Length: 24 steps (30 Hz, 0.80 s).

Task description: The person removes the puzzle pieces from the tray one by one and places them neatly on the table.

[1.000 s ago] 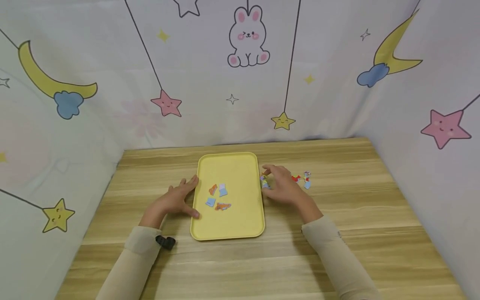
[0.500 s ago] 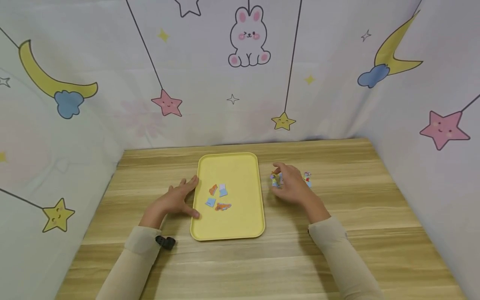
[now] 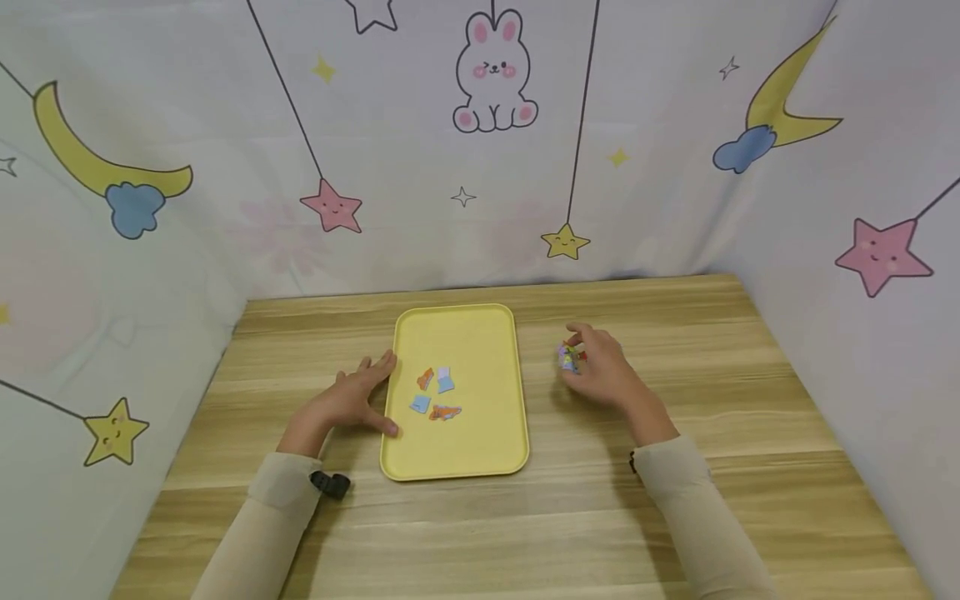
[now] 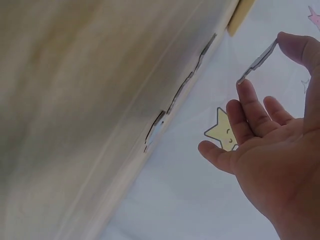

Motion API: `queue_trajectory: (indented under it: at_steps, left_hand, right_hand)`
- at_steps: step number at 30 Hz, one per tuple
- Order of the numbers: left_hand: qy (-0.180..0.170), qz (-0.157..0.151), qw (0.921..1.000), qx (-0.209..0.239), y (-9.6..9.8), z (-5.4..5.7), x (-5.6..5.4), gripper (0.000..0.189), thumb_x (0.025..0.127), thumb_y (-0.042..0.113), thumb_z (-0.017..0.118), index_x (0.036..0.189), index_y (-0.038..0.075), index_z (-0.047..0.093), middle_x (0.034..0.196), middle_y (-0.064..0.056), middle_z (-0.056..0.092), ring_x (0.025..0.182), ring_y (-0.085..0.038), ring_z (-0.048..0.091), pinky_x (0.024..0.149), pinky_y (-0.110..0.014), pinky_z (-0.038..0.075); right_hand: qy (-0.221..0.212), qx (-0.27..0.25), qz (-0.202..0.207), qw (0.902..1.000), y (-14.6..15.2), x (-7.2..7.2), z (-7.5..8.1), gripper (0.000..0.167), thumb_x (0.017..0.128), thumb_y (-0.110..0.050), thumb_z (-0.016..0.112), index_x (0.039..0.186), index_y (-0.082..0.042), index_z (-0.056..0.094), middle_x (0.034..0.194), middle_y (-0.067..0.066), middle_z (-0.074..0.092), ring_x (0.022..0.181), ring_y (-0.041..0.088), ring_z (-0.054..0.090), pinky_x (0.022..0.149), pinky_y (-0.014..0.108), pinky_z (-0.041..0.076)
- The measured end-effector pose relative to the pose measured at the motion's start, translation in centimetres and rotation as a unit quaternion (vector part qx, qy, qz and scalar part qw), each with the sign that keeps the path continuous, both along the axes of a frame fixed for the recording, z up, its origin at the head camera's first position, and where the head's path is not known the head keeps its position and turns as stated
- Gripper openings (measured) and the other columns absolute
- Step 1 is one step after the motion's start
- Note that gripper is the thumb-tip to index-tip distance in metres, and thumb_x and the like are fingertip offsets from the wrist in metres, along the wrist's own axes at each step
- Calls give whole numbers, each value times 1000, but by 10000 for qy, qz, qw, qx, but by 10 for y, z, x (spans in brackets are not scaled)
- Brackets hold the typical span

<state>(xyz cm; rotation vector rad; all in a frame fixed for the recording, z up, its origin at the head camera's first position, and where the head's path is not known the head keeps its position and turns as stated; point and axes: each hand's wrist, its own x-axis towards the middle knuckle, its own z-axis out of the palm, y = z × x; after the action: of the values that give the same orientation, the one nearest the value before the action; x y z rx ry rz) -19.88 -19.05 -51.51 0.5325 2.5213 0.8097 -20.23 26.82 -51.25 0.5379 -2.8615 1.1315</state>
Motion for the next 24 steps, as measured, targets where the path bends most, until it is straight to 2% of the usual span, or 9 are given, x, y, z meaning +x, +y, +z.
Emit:
queue_trajectory:
  at_steps: [6,11,19,24]
  left_hand:
    - [-5,8,10000,3,0,1,1,135,70,46,98,168,3,16,176,-13,7,159,-49,-3,117,-79,-9]
    - [-11,6,10000,-13,0,1,0,135,70,46,98,168,3,15,176,-14,7,159,-50,-3,117,-79,-9]
    - [28,8,10000,-1,0,1,0,135,70,45,98,168,3,15,176,-14,7,159,-50,-2,116,-80,-9]
    - [-22,41,10000,-19,0,2,2,135,70,44,98,169,5,15,176,-13,7,159,-48,-2,117,-79,-9]
  right_hand:
    - [-166,156,-214,9995,9,0,0,78,84,-5,75,153,8,39,129,27,64,126,47,51,108,66,39]
    - [-38,295,-227,9993,19,0,-1,77,86,-7,77,152,9,39,129,29,64,125,50,51,108,68,37]
    - [177,390,-244,9988,33,3,0,74,86,-5,75,150,11,41,126,32,64,121,50,52,102,66,39]
    - [305,577,-263,9975,40,4,0,74,85,-5,76,148,12,42,124,32,65,122,52,52,110,67,33]
